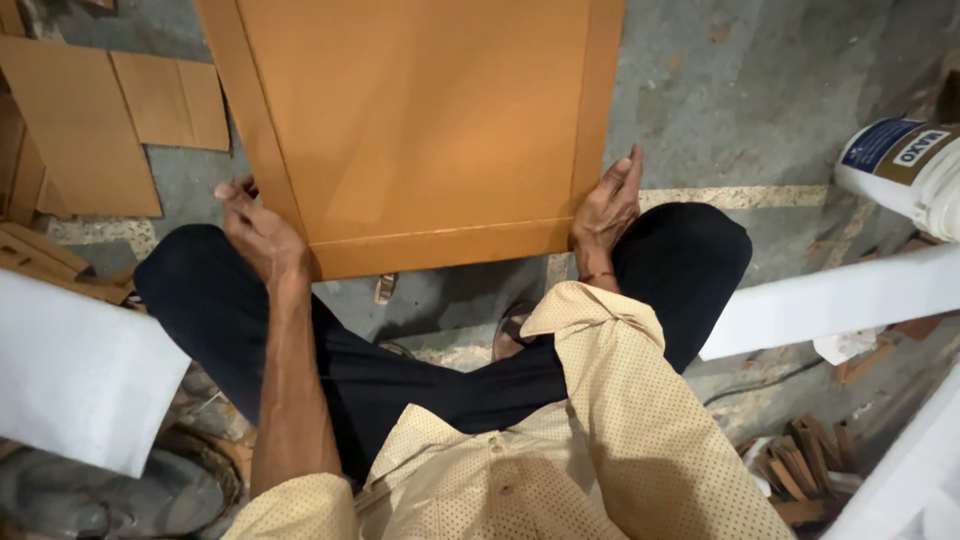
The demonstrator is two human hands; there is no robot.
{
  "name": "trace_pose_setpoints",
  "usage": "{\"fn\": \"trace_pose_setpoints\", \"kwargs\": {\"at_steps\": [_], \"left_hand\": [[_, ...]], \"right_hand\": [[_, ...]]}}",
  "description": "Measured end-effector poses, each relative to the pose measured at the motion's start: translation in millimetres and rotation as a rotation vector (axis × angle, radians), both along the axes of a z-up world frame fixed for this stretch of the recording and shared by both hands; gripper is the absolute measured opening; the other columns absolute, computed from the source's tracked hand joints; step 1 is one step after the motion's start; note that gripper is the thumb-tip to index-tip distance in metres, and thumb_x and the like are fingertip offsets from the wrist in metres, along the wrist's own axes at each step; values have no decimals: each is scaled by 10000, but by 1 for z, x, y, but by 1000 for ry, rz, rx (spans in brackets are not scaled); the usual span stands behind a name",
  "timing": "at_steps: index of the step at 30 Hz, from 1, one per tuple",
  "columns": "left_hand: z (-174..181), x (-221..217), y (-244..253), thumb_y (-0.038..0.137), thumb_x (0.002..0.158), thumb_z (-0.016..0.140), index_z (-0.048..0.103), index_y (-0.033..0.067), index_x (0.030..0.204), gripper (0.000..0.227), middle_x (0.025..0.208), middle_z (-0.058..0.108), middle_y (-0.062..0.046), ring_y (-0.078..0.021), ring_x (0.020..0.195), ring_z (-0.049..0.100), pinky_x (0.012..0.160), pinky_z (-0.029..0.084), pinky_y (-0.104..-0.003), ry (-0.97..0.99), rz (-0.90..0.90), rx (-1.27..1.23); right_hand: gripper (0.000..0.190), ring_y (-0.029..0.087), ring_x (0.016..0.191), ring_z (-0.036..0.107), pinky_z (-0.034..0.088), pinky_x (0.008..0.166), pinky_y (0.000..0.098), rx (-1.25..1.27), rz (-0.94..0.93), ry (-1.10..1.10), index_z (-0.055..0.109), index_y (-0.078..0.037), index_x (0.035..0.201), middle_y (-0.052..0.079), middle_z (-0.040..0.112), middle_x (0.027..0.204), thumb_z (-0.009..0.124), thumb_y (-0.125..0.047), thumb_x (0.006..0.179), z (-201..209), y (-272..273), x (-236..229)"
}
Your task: The person sits on the floor and assembles a rectangular wooden panel by attaching a thin wooden strip to its edge. They repeatedly press and smooth the joint with both hands to ensure it is secure.
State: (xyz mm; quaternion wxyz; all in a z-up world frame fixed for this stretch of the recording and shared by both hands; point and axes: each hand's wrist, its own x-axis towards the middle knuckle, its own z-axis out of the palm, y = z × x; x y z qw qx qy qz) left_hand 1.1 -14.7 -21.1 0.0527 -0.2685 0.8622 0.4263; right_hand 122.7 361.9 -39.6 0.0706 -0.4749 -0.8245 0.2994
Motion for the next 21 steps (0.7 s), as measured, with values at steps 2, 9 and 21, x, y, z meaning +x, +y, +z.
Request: {"fn": "trace_pose_setpoints", "kwargs": {"at_steps": [2,9,21], "left_hand": [[3,-1,1,773,1003,172,713,-63,1150,1007,1052,767,-212,-340,983,718,904,530,-419,-21,3,24],[7,-2,1,774,1017,168,714,-50,1183,1002,1046,774,-181,-301,970,725,888,537,-391,-24,-63,63],[-32,10,-22,799,1033,187,597,-68,967,961,821,611,-164,-229,786,558,698,453,-447,-196,-212,75]], "right_hand": [[721,416,1380,545,442,1136,424,-24,-2,-3,519,13,1479,242,559,1501,296,-556,1097,1,0,-1],[766,365,1273,655,512,1034,405,-175,-4,-25,607,-47,1409,202,684,1356,237,-621,1061,6,1,-6],[836,268,1099,651,527,963,409,-629,-8,62,653,11,1314,159,722,1200,299,-693,1033,-12,15,3]]}}
